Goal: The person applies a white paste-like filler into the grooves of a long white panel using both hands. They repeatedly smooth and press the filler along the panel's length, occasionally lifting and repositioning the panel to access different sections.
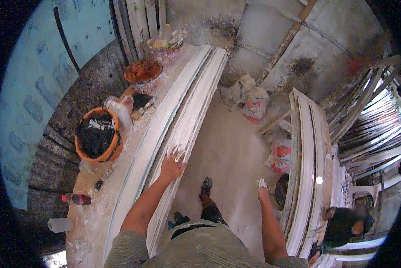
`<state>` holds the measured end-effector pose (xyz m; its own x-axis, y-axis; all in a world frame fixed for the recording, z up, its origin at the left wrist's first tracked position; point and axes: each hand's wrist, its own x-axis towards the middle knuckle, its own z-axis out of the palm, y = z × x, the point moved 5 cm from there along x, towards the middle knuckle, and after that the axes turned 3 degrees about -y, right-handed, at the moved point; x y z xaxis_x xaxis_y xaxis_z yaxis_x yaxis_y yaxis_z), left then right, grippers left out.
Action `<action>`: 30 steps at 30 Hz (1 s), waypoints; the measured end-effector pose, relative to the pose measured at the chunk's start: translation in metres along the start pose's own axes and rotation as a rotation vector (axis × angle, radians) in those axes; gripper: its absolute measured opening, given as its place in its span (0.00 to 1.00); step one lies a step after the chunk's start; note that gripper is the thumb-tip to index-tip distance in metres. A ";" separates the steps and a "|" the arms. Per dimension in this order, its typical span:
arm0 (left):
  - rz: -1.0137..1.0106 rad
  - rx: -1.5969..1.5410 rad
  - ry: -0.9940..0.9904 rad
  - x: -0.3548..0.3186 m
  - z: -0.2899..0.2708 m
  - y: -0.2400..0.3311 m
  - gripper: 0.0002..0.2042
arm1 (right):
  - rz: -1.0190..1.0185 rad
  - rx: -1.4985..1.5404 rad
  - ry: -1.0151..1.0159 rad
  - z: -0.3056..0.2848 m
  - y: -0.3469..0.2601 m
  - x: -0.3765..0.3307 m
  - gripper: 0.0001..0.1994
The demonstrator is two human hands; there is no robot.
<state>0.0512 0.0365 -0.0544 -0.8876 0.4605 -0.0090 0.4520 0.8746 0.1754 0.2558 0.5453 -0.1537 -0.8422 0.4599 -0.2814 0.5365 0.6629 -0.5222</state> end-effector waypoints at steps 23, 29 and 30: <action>-0.139 -0.021 -0.200 0.192 0.014 -0.010 0.29 | -1.180 -0.739 -0.601 0.156 -0.529 0.243 0.19; -0.148 -0.142 -0.233 0.257 0.013 -0.017 0.28 | -0.974 -0.784 -0.665 0.154 -0.559 0.314 0.22; -0.165 -0.138 -0.151 0.271 0.007 -0.015 0.28 | -0.929 -0.789 -0.566 0.152 -0.561 0.332 0.22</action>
<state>-0.1957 0.1489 -0.0665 -0.9205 0.3397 -0.1933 0.2765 0.9156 0.2920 -0.3331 0.2366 -0.0762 -0.7120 -0.5214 -0.4702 -0.5155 0.8429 -0.1541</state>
